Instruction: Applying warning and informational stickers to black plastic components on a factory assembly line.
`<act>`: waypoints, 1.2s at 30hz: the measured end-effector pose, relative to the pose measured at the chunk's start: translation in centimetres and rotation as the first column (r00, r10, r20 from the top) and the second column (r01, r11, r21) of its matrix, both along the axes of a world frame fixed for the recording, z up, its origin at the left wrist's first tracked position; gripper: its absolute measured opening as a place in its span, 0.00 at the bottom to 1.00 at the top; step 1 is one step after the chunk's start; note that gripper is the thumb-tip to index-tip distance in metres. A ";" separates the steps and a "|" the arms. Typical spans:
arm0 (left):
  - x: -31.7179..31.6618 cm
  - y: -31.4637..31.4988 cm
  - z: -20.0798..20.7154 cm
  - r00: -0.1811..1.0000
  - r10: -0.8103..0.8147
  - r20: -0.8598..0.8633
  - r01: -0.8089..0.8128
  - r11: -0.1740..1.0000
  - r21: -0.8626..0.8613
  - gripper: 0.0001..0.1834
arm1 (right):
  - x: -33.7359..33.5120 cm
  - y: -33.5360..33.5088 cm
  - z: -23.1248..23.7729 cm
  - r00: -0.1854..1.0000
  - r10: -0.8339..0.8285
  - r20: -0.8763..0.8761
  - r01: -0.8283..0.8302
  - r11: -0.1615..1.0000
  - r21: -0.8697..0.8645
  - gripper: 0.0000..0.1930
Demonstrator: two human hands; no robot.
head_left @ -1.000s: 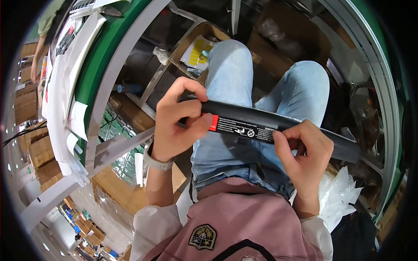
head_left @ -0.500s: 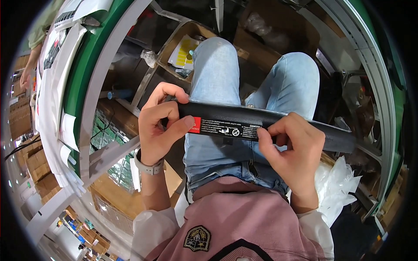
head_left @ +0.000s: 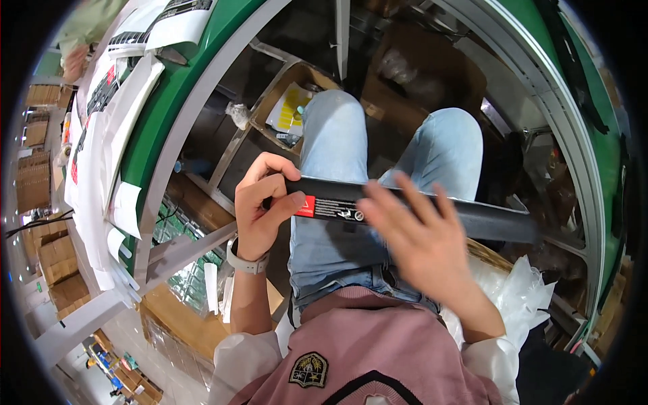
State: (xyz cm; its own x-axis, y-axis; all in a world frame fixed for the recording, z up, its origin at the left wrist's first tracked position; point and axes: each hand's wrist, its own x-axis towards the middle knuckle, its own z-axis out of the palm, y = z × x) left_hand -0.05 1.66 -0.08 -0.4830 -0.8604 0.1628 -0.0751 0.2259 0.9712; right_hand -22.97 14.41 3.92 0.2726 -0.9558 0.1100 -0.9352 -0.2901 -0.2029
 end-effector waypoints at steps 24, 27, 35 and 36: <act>-0.1 -1.3 -5.1 0.881 0.425 -0.206 -0.355 0.884 0.305 0.14 | -41.3 18.7 10.8 0.242 -0.789 0.565 0.965 0.256 -0.056 0.19; -0.9 -0.2 -5.7 0.889 0.430 -0.157 -0.362 0.870 0.336 0.14 | -51.7 14.4 8.5 0.095 -0.904 0.418 0.990 0.043 -0.132 0.18; -0.5 1.0 -6.6 0.864 0.490 -0.115 -0.407 0.815 0.412 0.13 | -49.4 0.2 7.5 0.653 -0.661 0.369 0.691 0.322 -0.647 0.21; -0.5 0.8 -6.7 0.861 0.498 -0.099 -0.422 0.811 0.406 0.13 | -46.8 -1.7 8.0 0.740 -0.431 0.516 0.670 0.539 -0.510 0.22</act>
